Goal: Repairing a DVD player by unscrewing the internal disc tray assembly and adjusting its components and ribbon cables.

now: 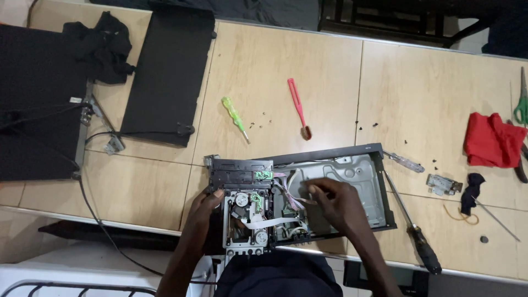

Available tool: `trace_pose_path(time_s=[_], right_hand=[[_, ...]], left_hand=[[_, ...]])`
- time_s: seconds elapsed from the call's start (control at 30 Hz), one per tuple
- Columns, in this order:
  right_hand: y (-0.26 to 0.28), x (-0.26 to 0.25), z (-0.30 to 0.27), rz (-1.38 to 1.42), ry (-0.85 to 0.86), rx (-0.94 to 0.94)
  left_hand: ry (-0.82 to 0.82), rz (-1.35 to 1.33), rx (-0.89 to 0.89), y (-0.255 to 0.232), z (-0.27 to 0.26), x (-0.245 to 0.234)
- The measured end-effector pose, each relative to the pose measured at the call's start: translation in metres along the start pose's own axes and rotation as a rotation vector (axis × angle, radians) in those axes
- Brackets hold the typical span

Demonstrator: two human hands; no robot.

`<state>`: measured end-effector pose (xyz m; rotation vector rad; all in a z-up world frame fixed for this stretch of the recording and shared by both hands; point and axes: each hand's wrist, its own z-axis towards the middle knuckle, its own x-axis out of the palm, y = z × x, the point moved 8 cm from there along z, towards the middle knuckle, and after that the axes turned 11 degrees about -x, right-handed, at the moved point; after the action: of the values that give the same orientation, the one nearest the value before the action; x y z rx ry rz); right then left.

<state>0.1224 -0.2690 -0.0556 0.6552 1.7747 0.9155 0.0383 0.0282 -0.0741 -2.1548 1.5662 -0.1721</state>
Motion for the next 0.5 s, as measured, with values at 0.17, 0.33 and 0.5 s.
trace_pose_path(time_s=[0.17, 0.33, 0.5], right_hand=[[-0.002, 0.016, 0.013, 0.233, -0.087, 0.227], [-0.003, 0.028, 0.012, 0.468, -0.174, 0.293], [0.013, 0.022, 0.006, 0.479, -0.109, 0.076]], left_hand=[[0.004, 0.000, -0.005, -0.005, -0.008, 0.003], [0.029, -0.009, 0.058, -0.002, -0.002, 0.000], [0.065, -0.142, 0.048, 0.002, 0.004, -0.006]])
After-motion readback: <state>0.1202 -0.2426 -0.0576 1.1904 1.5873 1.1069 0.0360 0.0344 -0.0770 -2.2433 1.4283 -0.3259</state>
